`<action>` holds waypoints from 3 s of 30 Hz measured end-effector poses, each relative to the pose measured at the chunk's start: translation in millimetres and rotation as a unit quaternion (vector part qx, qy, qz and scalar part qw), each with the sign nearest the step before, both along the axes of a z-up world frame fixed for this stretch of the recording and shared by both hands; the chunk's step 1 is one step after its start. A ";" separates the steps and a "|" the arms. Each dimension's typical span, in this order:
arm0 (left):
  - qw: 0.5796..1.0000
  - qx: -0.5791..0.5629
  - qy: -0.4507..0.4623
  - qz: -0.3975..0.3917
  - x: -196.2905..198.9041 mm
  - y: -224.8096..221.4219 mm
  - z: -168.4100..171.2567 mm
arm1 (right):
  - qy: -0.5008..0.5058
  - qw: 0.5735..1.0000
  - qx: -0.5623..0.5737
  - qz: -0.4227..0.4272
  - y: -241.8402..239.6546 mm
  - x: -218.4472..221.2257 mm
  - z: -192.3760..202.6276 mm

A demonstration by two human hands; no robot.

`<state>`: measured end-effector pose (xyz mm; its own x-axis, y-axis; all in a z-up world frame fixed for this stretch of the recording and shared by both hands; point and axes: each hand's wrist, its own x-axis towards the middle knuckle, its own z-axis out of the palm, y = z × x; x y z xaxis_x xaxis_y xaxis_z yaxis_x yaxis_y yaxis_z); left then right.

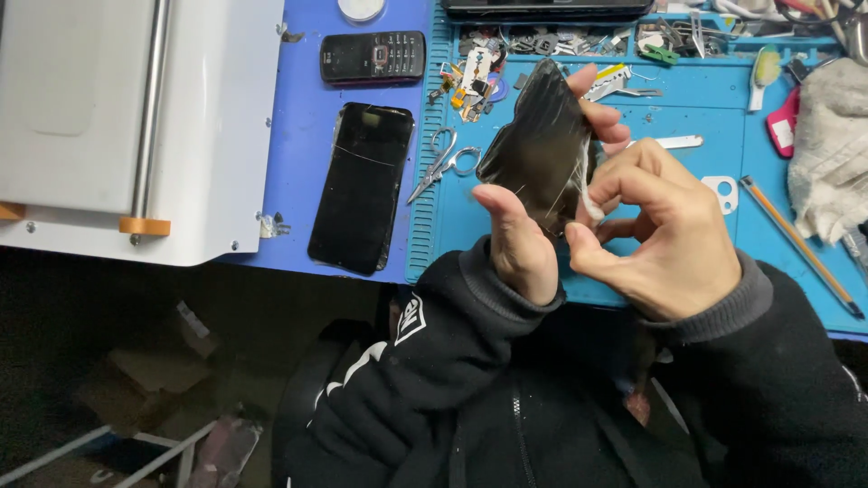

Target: Peeling off protective tape and adhesive residues from a cracked smartphone screen at a repair workbench.

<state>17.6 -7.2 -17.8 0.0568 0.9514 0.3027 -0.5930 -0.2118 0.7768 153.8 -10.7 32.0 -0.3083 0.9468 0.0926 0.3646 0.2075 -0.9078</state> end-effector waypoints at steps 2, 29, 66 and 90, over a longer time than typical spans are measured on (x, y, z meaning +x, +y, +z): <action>1.000 0.014 0.010 0.009 0.9 -3.8 0.6 | 0.002 1.000 0.020 0.000 -2.6 -0.5 -0.2; 0.990 0.015 0.041 0.133 9.8 0.4 5.5 | 0.133 0.978 -0.132 0.088 3.6 14.4 -38.1; 0.993 -0.022 0.038 0.108 3.8 -0.2 -0.9 | 0.156 0.985 -0.064 -0.021 -5.9 0.5 -16.5; 0.955 0.108 0.227 0.154 0.9 1.3 9.8 | 0.115 0.991 0.008 -0.075 -1.3 7.0 -4.1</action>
